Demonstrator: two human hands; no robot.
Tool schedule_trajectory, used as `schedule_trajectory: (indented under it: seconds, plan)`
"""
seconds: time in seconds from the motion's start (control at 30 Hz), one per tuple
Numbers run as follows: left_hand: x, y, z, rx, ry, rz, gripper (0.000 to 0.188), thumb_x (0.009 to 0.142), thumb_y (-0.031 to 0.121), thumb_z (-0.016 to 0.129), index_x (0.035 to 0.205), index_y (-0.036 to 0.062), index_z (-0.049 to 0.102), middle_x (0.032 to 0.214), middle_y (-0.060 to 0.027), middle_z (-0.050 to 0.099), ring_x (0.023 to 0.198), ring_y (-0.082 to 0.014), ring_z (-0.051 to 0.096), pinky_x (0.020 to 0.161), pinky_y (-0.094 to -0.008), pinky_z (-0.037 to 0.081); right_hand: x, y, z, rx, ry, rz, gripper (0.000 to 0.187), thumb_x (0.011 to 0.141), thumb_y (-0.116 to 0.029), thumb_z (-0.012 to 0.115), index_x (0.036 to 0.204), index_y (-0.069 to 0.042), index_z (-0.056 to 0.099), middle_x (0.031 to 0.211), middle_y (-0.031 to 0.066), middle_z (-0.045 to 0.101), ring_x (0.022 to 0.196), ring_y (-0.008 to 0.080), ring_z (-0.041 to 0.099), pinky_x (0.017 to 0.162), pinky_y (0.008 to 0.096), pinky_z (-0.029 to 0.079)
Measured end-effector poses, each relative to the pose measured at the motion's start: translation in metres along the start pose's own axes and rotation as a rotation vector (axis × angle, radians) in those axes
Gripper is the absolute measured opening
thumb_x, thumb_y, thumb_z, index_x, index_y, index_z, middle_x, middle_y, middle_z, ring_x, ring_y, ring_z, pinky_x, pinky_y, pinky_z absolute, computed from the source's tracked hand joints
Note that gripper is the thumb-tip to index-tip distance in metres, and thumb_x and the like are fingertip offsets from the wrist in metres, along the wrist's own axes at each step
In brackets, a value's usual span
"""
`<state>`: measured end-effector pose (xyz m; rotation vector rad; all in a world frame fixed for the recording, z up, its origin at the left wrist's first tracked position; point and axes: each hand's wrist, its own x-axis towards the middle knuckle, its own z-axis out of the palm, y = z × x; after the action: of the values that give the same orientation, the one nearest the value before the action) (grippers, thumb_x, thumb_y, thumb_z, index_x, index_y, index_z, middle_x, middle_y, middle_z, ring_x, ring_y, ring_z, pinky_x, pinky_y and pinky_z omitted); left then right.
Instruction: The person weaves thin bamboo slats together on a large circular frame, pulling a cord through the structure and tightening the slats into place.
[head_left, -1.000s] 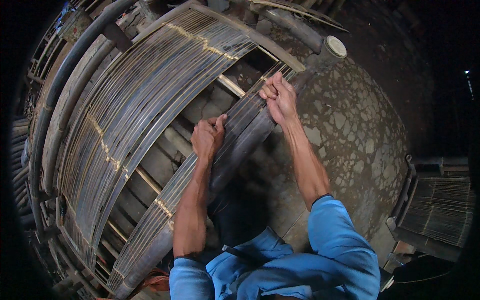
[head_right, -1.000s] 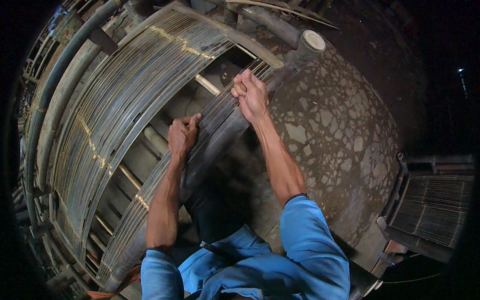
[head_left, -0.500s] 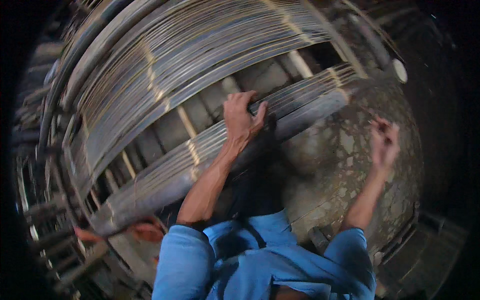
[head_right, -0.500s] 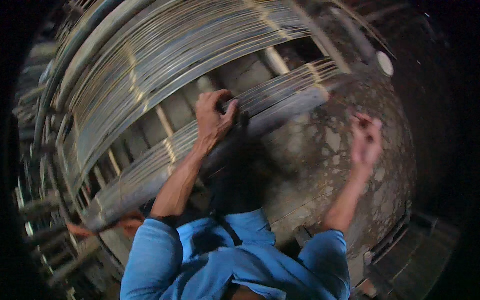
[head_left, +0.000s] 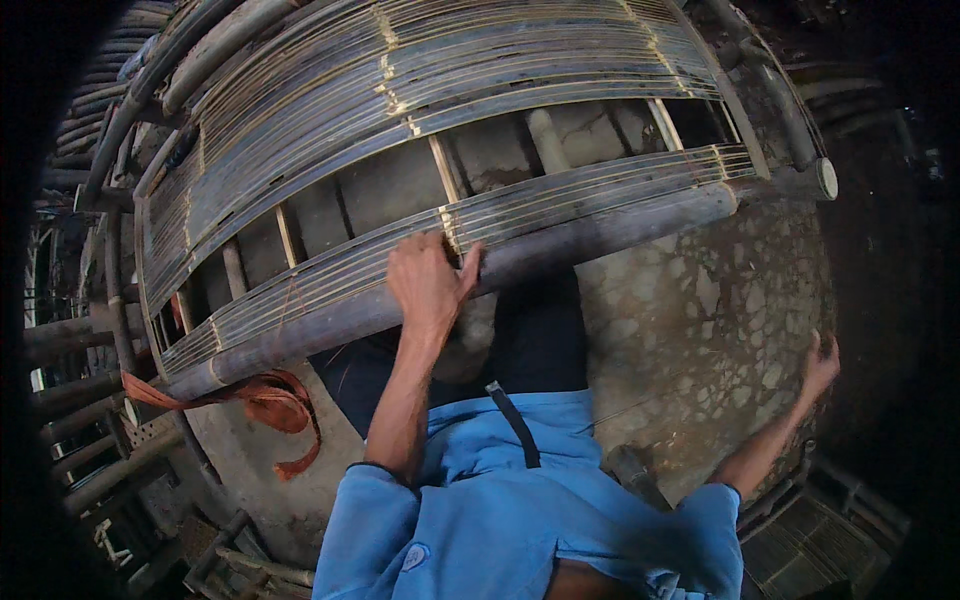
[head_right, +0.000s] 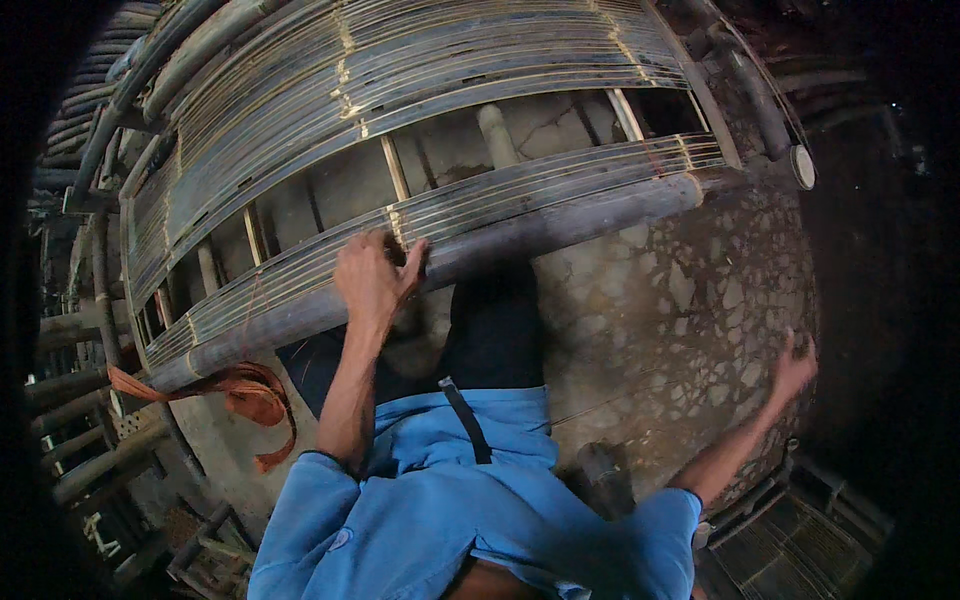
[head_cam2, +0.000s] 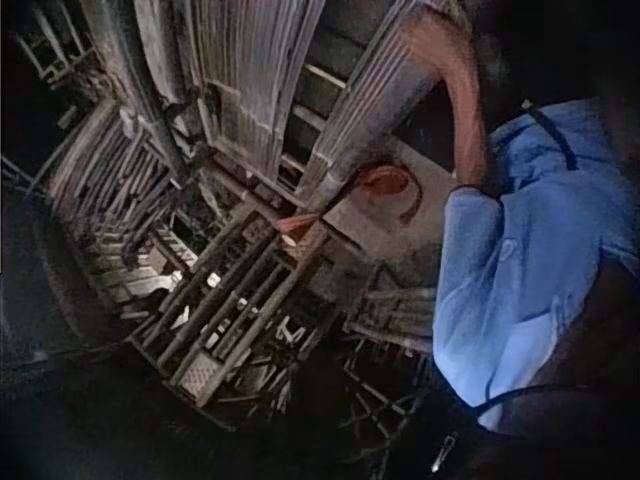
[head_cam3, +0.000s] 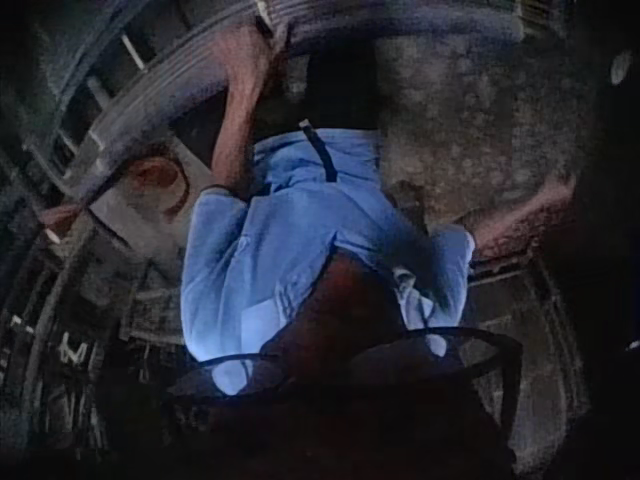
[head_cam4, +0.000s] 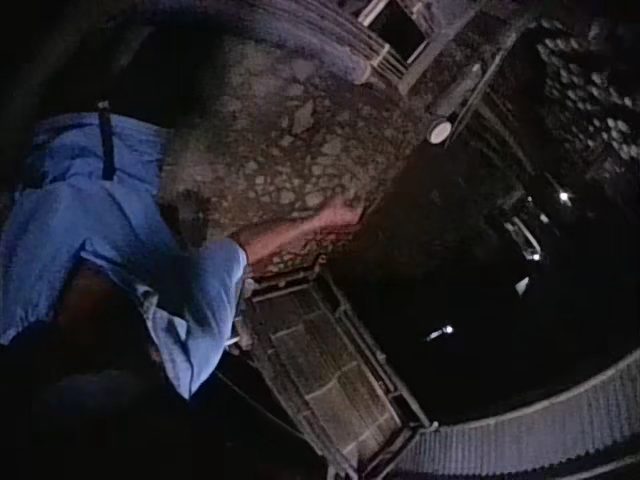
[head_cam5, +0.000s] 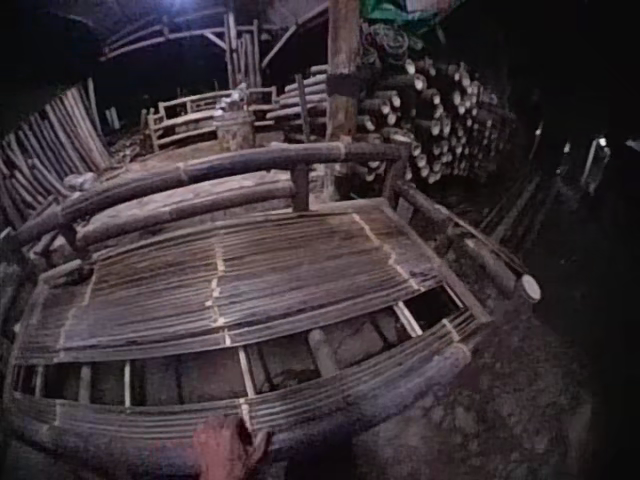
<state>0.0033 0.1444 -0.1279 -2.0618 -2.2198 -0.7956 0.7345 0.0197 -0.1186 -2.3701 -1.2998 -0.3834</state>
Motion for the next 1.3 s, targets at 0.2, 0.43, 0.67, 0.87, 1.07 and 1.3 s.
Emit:
schedule_trajectory:
  seconds: [0.2, 0.43, 0.67, 0.87, 1.07, 1.3]
  plan:
    - [-0.02, -0.005, -0.005, -0.574, -0.175, -0.309, 0.022, 0.09, 0.021, 0.073, 0.087, -0.0008, 0.068, 0.075, -0.0148, 0.067, 0.07, -0.0265, 0.065, 0.065, -0.0378, 0.048, -0.063, -0.393, 0.029, 0.585, -0.328, -0.312, 0.041, 0.086, -0.019, 0.079, 0.123, -0.005, 0.069, 0.124, 0.0147, 0.066, 0.113, 0.0298, 0.065, 0.099, 0.04, 0.05]
    - [-0.045, -0.02, -0.119, -0.733, -0.558, -0.347, 0.018, 0.096, 0.015, 0.071, 0.095, -0.0024, 0.075, 0.063, 0.0004, 0.058, 0.06, -0.0061, 0.049, 0.056, -0.0264, 0.039, -0.151, -0.577, 0.046, 0.744, -0.534, -0.913, 0.042, 0.089, -0.019, 0.073, 0.128, -0.005, 0.063, 0.126, 0.016, 0.066, 0.11, 0.0352, 0.065, 0.095, 0.043, 0.052]
    - [-0.136, -0.036, -0.062, -0.828, -0.577, -0.213, 0.015, 0.096, 0.014, 0.069, 0.1, 0.0029, 0.077, 0.072, -0.0118, 0.067, 0.058, -0.0104, 0.055, 0.054, -0.0299, 0.044, -0.197, -0.605, 0.06, 0.98, -1.379, -1.022, 0.025, 0.078, -0.018, 0.072, 0.1, -0.005, 0.073, 0.102, 0.0146, 0.072, 0.097, 0.0306, 0.069, 0.084, 0.0378, 0.055]
    - [-0.193, -0.074, -0.082, -0.78, -0.593, 0.044, 0.016, 0.09, 0.009, 0.066, 0.102, 0.0037, 0.076, 0.089, -0.0086, 0.071, 0.07, -0.015, 0.066, 0.062, -0.0317, 0.052, -0.299, -0.624, -0.025, 1.593, -1.319, -1.468, 0.049, 0.075, -0.018, 0.076, 0.121, -0.009, 0.065, 0.1, 0.0174, 0.071, 0.094, 0.0357, 0.068, 0.086, 0.0439, 0.053]
    - [-0.08, -0.178, -0.209, -1.089, -0.459, -0.506, 0.01, 0.087, 0.01, 0.074, 0.085, 0.0001, 0.076, 0.085, -0.0093, 0.074, 0.073, -0.0116, 0.063, 0.067, -0.0281, 0.05, -0.185, -0.608, -0.046, 1.076, -1.797, -1.057, 0.047, 0.081, -0.025, 0.085, 0.119, -0.009, 0.062, 0.097, 0.0095, 0.067, 0.096, 0.0216, 0.065, 0.082, 0.0357, 0.049]
    - [0.036, -0.234, -0.125, -0.367, -0.159, -0.278, 0.032, 0.086, 0.033, 0.078, 0.095, 0.0026, 0.079, 0.077, -0.0077, 0.072, 0.069, -0.0195, 0.065, 0.066, -0.0338, 0.05, -0.114, -0.618, 0.052, 0.652, -0.897, -1.009, 0.038, 0.089, -0.032, 0.074, 0.118, -0.007, 0.072, 0.1, 0.0156, 0.071, 0.104, 0.0339, 0.065, 0.089, 0.0443, 0.051]
